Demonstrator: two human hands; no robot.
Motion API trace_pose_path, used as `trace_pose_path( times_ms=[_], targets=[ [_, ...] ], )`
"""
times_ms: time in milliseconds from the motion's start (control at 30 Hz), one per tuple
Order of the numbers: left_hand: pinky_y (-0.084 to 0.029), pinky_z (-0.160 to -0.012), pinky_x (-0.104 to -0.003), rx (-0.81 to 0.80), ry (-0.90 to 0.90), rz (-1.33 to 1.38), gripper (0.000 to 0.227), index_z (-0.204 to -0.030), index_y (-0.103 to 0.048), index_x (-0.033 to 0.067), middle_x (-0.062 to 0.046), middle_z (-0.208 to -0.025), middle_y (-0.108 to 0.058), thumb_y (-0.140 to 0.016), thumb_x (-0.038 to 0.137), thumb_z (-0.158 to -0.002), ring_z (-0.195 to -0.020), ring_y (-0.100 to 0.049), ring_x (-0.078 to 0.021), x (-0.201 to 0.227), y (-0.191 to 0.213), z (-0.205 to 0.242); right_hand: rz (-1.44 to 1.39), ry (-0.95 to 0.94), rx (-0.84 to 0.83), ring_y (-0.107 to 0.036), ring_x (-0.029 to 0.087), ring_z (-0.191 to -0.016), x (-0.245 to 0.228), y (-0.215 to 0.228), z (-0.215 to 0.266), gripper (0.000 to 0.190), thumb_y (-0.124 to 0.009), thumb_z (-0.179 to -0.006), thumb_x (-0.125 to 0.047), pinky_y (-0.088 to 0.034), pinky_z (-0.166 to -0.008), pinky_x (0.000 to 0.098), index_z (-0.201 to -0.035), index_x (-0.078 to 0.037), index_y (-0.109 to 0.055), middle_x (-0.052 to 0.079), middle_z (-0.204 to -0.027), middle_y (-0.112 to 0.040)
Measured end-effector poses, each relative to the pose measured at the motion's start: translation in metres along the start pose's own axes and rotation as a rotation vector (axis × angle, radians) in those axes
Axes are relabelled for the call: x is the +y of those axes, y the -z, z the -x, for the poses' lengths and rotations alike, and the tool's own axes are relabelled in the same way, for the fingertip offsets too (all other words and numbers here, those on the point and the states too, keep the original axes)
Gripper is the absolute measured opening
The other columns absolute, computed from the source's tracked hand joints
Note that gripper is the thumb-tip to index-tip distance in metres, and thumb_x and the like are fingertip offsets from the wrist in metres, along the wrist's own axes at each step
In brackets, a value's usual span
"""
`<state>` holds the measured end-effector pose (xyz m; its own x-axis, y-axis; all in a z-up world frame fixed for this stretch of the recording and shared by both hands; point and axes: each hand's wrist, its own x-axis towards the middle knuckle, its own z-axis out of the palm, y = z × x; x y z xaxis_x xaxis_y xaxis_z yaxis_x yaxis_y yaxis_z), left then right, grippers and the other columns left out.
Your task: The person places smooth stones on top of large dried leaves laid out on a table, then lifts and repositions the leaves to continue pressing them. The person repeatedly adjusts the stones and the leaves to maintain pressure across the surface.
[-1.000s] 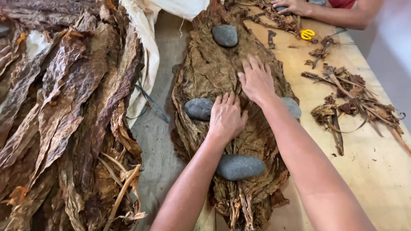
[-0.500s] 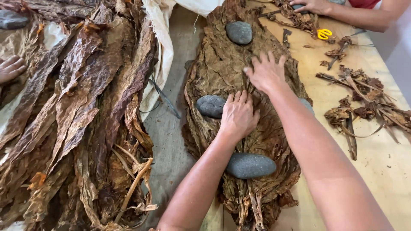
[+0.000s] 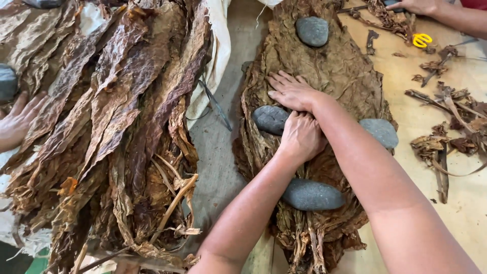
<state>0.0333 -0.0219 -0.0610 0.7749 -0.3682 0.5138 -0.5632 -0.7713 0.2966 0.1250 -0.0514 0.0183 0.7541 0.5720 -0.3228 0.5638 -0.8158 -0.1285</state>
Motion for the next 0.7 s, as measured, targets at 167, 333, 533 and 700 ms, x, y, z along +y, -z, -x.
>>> trace_pose_path(
  times_ms=[167, 333, 533, 700],
  targets=[
    [-0.036, -0.091, -0.039, -0.202, 0.133, -0.086, 0.053, -0.108, -0.067, 0.0027, -0.019, -0.119, -0.062, -0.047, 0.038, -0.075, -0.116, -0.057, -0.0322, 0.024, 0.057, -0.005, -0.740, 0.068, 0.437, -0.043, 0.024, -0.130, -0.026, 0.033, 0.047, 0.045, -0.031, -0.102, -0.028, -0.023, -0.112, 0.0353, -0.134, -0.004, -0.051, 0.012, -0.137, -0.052],
    [-0.035, -0.104, -0.040, -0.158, 0.142, -0.170, 0.056, -0.122, -0.059, 0.0015, -0.020, -0.132, -0.055, -0.045, 0.039, -0.083, -0.124, -0.051, -0.0312, 0.025, 0.049, -0.005, -0.231, 0.090, 0.640, -0.032, 0.032, -0.136, 0.027, 0.004, 0.010, 0.051, -0.031, -0.101, -0.032, -0.022, -0.109, 0.0470, -0.142, -0.003, -0.041, 0.017, -0.146, -0.040],
    [-0.036, -0.093, -0.038, -0.183, 0.160, -0.095, 0.051, -0.109, -0.064, 0.0035, -0.015, -0.112, -0.065, -0.043, 0.040, -0.079, -0.115, -0.057, -0.0324, 0.022, 0.032, -0.004, 0.141, -0.106, 0.271, -0.020, 0.030, -0.143, 0.052, -0.026, -0.012, 0.067, -0.009, -0.098, -0.059, -0.021, -0.106, 0.0479, -0.153, -0.021, -0.018, 0.007, -0.157, -0.021],
    [-0.037, -0.093, -0.038, -0.150, 0.147, -0.111, 0.055, -0.110, -0.064, 0.0031, -0.015, -0.113, -0.065, -0.042, 0.043, -0.078, -0.117, -0.056, -0.0319, 0.019, 0.020, -0.008, 0.029, -0.119, 0.248, -0.014, 0.029, -0.145, 0.054, -0.022, -0.013, 0.067, -0.013, -0.097, -0.059, -0.016, -0.109, 0.0482, -0.153, -0.024, -0.014, 0.005, -0.158, -0.017]
  ],
)
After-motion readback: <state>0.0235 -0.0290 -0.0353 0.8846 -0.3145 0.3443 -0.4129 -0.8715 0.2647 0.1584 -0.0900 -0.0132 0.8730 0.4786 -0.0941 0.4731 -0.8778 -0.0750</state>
